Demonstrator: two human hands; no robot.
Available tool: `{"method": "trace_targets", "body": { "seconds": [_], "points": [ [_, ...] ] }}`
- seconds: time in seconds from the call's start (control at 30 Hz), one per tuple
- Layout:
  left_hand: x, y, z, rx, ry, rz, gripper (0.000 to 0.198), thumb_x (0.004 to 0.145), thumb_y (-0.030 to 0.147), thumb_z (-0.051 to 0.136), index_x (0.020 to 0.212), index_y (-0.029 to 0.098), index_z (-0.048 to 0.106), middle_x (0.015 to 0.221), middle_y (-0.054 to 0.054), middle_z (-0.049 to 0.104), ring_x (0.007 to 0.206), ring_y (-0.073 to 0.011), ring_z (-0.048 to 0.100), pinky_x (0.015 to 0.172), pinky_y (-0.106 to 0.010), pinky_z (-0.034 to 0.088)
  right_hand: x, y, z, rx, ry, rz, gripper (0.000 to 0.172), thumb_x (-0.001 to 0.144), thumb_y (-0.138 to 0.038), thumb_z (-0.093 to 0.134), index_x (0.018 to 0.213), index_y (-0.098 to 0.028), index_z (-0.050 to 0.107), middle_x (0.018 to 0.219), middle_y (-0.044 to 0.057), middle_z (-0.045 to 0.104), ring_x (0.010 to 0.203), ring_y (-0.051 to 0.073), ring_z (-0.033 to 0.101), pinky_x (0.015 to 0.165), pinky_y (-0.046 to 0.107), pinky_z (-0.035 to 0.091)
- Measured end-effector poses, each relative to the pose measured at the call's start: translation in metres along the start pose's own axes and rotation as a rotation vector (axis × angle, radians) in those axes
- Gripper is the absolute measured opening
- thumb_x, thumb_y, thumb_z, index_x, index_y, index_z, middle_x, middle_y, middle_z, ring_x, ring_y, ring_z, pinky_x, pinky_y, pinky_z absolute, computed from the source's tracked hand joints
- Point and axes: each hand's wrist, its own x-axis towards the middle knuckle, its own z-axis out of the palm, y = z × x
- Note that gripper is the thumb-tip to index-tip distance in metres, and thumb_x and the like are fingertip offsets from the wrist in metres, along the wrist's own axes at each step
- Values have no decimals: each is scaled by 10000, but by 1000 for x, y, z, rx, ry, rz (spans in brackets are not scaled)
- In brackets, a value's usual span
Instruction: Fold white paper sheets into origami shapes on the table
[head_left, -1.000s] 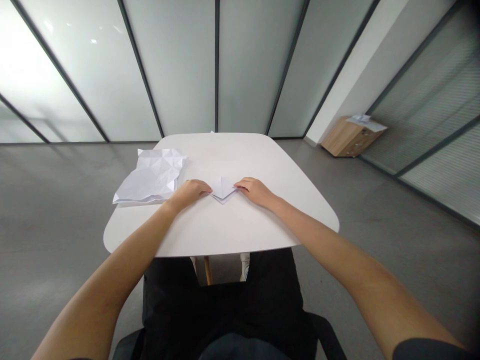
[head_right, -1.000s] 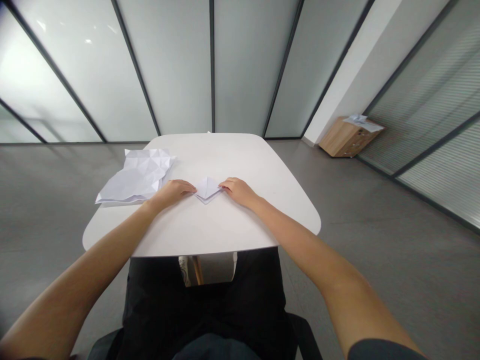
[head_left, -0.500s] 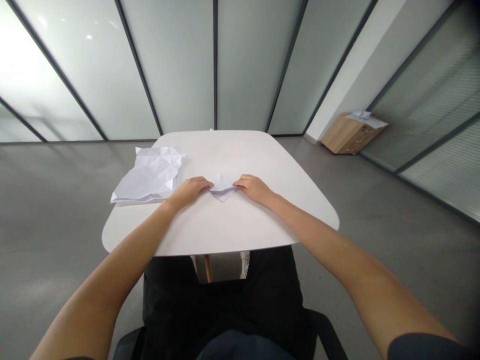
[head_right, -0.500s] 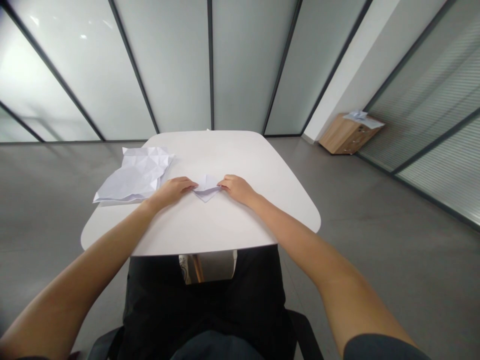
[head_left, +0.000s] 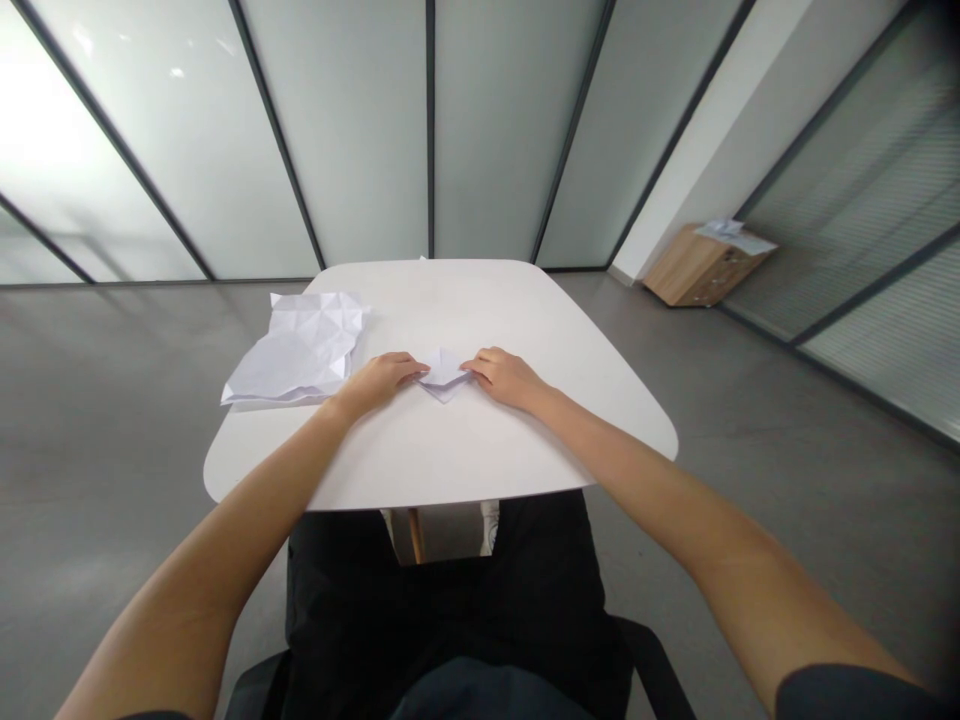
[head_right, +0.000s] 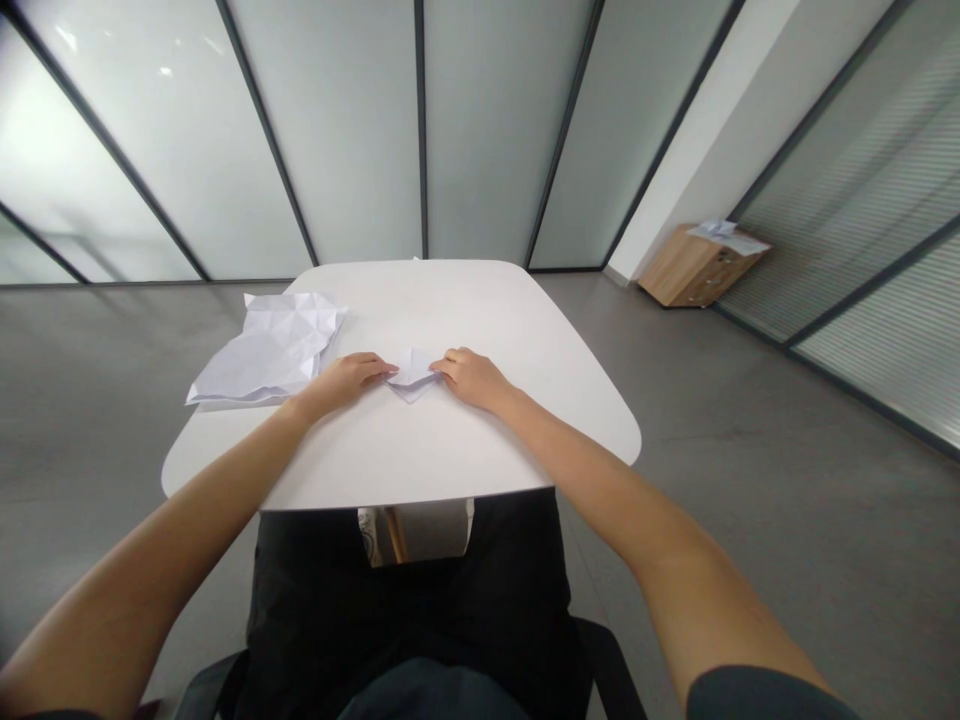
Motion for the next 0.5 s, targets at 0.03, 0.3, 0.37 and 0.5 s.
{"method": "trace_targets", "body": {
  "seconds": [0.03, 0.3, 0.37, 0.5],
  "points": [
    [0, 0, 1, 18, -3, 4, 417, 1059, 254, 419, 1390, 256, 673, 1191, -98, 705, 1075, -219, 663, 1016, -356, 508, 0, -1, 0, -11, -6, -3, 341, 1016, -189, 555, 1301, -229, 739, 1135, 114, 714, 1061, 251, 613, 868, 342, 491],
    [2, -7, 5, 100, -89, 41, 466, 1022, 171, 425, 1383, 302, 688, 1226, -109, 651, 1095, -233, 615, 1035, -372, 476, 6, -5, 8, 5, 10, -87, 320, 1021, -192, 560, 1290, -210, 732, 1179, 124, 690, 1071, 247, 621, 930, 367, 506],
    [2, -7, 5, 114, -90, 48, 477, 1010, 149, 436, 1379, 309, 692, 1227, -106, 648, 1086, -231, 614, 1027, -368, 479, 7, -5, 10, 21, 18, -121, 342, 1004, -133, 553, 1291, -192, 731, 1173, 129, 694, 1062, 245, 633, 958, 381, 509],
    [1, -5, 3, 177, -90, 68, 490, 998, 116, 442, 1371, 311, 694, 1215, -100, 642, 1063, -223, 616, 1005, -358, 497, 9, -6, 11, 27, 27, -144, 331, 981, -80, 557, 1234, -155, 758, 1131, 146, 710, 1037, 247, 653, 970, 397, 516]
  ]
}}
